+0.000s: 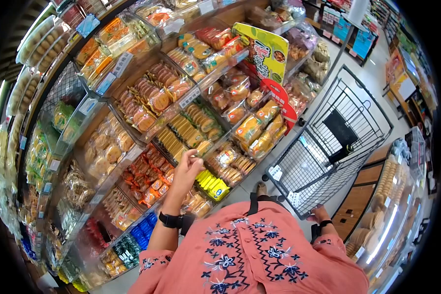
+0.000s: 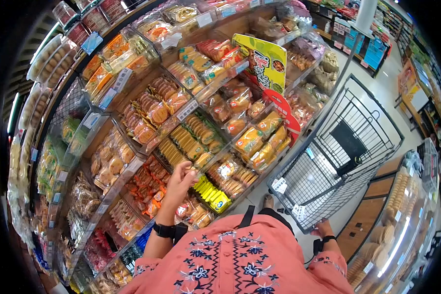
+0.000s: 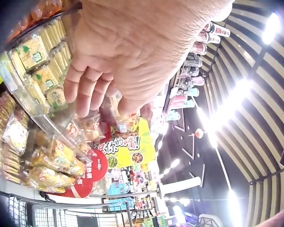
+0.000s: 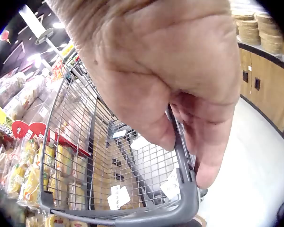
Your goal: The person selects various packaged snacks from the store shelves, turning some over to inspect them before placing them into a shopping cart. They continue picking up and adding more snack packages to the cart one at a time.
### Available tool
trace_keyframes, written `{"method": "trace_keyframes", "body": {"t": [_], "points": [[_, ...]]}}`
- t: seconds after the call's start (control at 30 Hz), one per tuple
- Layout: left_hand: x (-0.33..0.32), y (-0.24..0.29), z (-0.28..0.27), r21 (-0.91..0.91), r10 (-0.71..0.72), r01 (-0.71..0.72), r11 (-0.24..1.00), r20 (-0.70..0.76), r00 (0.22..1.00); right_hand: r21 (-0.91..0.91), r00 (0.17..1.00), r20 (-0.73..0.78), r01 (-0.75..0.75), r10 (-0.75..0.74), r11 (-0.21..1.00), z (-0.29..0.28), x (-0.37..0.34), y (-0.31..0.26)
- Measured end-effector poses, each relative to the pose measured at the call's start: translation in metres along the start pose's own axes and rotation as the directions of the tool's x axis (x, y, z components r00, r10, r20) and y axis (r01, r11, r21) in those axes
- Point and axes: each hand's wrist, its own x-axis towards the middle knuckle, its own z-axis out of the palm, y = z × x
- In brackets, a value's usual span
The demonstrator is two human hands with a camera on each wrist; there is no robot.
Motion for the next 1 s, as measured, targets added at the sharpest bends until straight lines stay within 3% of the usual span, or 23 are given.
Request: {"method": "trace_keyframes", "body": {"t": [0.07, 0.17, 0.4, 0.5, 0.67, 0.9, 0.97, 1.0], "points": [[0.000, -0.006, 0.001, 0.003, -0.020, 0.020, 1.000, 0.019, 1.000, -0.021, 0.999, 0.011, 0.052, -0.052, 0.998, 0.000, -0.002, 0.004], [0.014, 0.003, 0.019, 0.012, -0.042, 0.041, 0.999, 0.043, 0.998, 0.025, 0.995, 0.025, -0.094, 0.093, 0.995, -0.019, 0.024, 0.009], [0.031, 0.004, 0.038, 0.090, -0.067, 0.058, 0.994, 0.094, 0.993, -0.037, 0.991, 0.026, -0.129, 0.130, 0.991, -0.025, 0.016, -0.003], [0.040, -0.003, 0.041, 0.112, -0.055, 0.042, 0.993, 0.116, 0.992, -0.113, 0.993, 0.070, -0.090, 0.099, 0.989, -0.027, 0.011, -0.012], [0.043, 0.002, 0.038, 0.137, -0.081, 0.065, 0.988, 0.120, 0.989, -0.281, 0.981, 0.030, -0.176, 0.192, 0.943, -0.029, 0.001, -0.028], [0.048, 0.008, 0.003, 0.066, -0.021, 0.024, 0.998, -0.040, 0.999, -0.650, 0.965, 0.032, -0.178, 0.261, 0.739, -0.046, 0.009, -0.043], [0.051, 0.016, -0.011, 0.137, -0.004, 0.015, 0.990, -0.080, 0.997, -0.603, 0.957, 0.008, -0.226, 0.289, 0.765, -0.041, -0.011, -0.071], [0.055, 0.013, -0.019, 0.177, 0.036, -0.019, 0.984, -0.095, 0.995, -0.693, 0.965, 0.101, -0.106, 0.242, 0.714, -0.054, 0.007, -0.074]]}}
